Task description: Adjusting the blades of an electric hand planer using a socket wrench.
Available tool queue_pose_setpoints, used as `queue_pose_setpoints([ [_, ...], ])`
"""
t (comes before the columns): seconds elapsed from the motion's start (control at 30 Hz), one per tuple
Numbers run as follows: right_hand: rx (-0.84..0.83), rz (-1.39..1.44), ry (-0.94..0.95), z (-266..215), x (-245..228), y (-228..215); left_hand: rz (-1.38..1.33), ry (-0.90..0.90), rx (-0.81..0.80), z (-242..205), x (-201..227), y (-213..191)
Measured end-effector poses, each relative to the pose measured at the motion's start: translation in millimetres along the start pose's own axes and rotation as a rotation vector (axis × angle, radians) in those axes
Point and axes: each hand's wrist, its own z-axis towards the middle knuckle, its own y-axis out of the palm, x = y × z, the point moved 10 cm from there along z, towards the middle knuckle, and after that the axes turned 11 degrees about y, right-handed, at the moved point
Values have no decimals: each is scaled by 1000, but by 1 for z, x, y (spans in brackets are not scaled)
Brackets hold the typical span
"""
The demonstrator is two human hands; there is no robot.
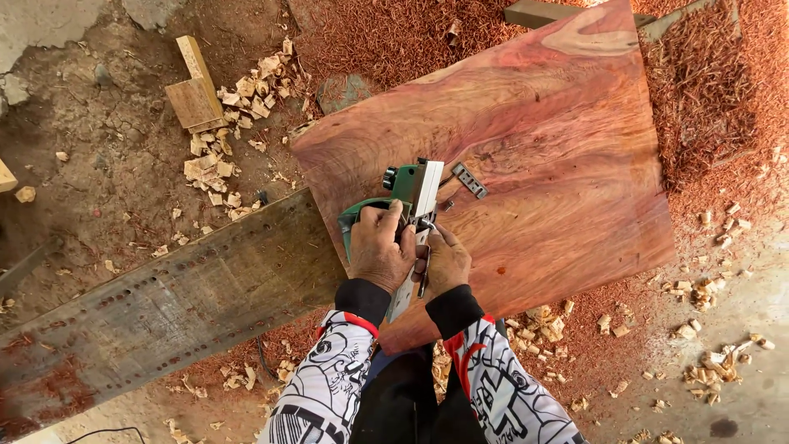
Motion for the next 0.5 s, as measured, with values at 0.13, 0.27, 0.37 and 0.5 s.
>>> queue_pose_setpoints([
  [0.13, -67, 7, 119, -6, -5, 6, -8, -3, 23, 0, 1, -4],
  [0.27, -97, -24, 156, 18, 2, -9, -9, -2, 25, 1, 0, -1],
  [0.37, -119, -101, 74, 17, -8, -6, -11, 0, 38, 1, 1, -4],
  [0.5, -94, -268, -71, 13, -28, -6, -21, 6, 46, -1, 0, -3],
])
